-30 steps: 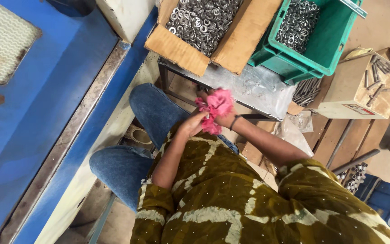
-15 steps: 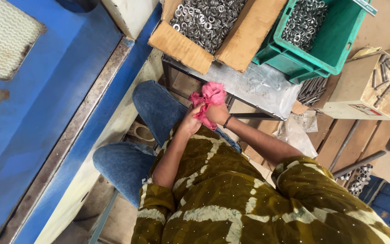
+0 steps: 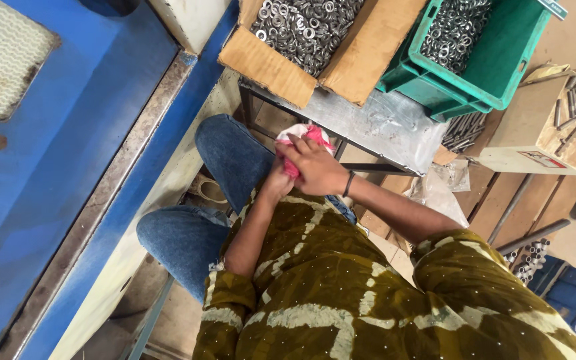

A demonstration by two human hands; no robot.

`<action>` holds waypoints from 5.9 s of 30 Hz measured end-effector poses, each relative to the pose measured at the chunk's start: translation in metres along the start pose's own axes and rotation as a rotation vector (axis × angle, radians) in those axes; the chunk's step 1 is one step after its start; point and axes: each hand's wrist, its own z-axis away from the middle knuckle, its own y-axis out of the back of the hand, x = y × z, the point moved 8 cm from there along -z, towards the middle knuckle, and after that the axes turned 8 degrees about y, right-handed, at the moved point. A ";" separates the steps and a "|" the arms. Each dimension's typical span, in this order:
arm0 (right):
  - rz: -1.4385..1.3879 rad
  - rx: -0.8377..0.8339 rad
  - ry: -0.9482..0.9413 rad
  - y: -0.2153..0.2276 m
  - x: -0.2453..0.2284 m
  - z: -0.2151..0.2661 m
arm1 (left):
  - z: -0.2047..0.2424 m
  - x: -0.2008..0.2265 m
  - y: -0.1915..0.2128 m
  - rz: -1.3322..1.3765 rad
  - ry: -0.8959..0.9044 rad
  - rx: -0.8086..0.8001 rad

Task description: The person picks metal washers from a cardboard box, wipes them with a cloth, and measures them with a digital caliper. The person also opens a machine door, wipes the interior, and marks a surface with a pencil before closing the door.

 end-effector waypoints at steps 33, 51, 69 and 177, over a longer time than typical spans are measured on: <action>0.343 0.409 -0.725 0.048 0.230 0.176 | 0.006 0.026 -0.021 0.066 0.035 0.194; -0.135 0.545 -0.038 -0.008 0.082 0.075 | 0.010 0.025 -0.037 -0.200 0.021 0.236; 0.026 0.579 -0.284 0.006 0.113 0.044 | 0.008 0.032 -0.041 -0.056 -0.014 0.240; 0.208 1.048 -0.094 0.198 0.144 0.114 | 0.019 0.038 -0.072 -0.007 0.057 0.088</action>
